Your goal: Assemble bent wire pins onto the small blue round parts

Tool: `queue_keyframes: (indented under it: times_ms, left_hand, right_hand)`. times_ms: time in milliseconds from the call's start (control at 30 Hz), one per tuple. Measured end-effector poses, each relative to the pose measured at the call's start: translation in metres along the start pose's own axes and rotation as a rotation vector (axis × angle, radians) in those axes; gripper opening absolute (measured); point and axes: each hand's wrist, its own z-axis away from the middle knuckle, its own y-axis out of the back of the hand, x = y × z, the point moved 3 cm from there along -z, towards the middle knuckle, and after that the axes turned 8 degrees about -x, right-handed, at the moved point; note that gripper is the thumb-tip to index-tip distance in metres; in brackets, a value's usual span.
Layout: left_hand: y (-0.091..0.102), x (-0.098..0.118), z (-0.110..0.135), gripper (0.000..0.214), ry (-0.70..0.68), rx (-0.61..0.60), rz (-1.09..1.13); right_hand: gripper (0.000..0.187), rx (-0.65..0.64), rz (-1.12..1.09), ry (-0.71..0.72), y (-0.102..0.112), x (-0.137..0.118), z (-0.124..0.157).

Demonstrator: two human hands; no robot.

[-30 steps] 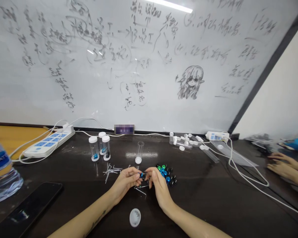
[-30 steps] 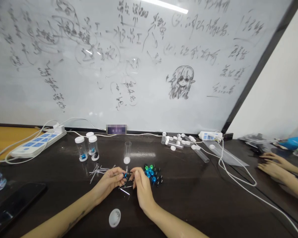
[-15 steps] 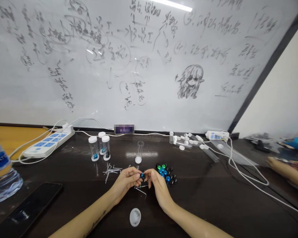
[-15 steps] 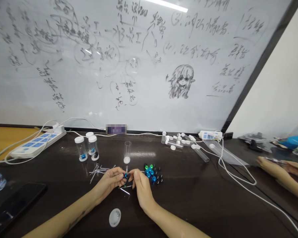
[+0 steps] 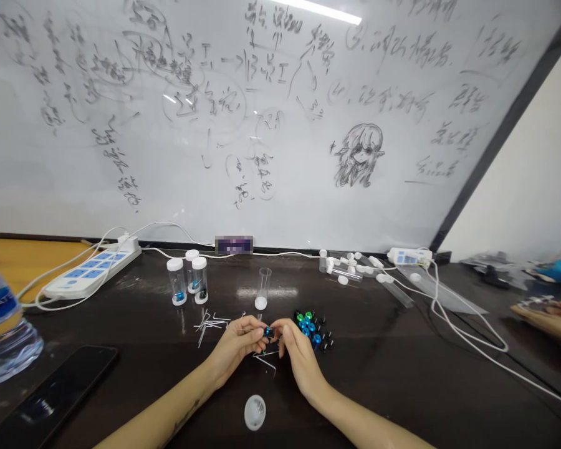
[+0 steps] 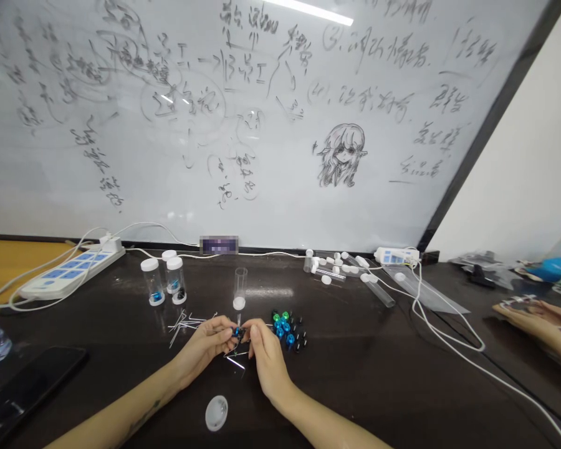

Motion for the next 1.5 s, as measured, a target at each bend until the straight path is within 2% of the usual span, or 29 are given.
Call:
queue_keyframes:
  times_ms: [433, 833, 1167, 1367, 1500]
  left_hand:
    - [-0.0008, -0.0007, 0.0003, 0.015, -0.002, 0.009, -0.033]
    - [-0.0018, 0.0010, 0.0006, 0.014, 0.000, 0.014, -0.028]
    - [-0.0041, 0.0026, 0.0019, 0.014, 0.008, 0.013, -0.009]
    - [-0.0056, 0.0029, 0.0019, 0.015, 0.011, -0.001, -0.026]
    - [-0.0052, 0.0010, 0.0018, 0.016, 0.011, -0.010, -0.052]
  right_hand:
    - [0.042, -0.003, -0.009, -0.017, -0.0007, -0.0005, 0.0009]
    - [0.037, 0.009, -0.035, -0.013, -0.0008, -0.0006, 0.0003]
    - [0.039, 0.009, -0.008, -0.016, -0.0017, 0.0018, 0.0006]
    - [0.045, -0.033, 0.036, -0.028, -0.0024, 0.0061, -0.0007]
    - [0.037, -0.054, 0.045, -0.037, -0.0024, 0.0064, -0.0012]
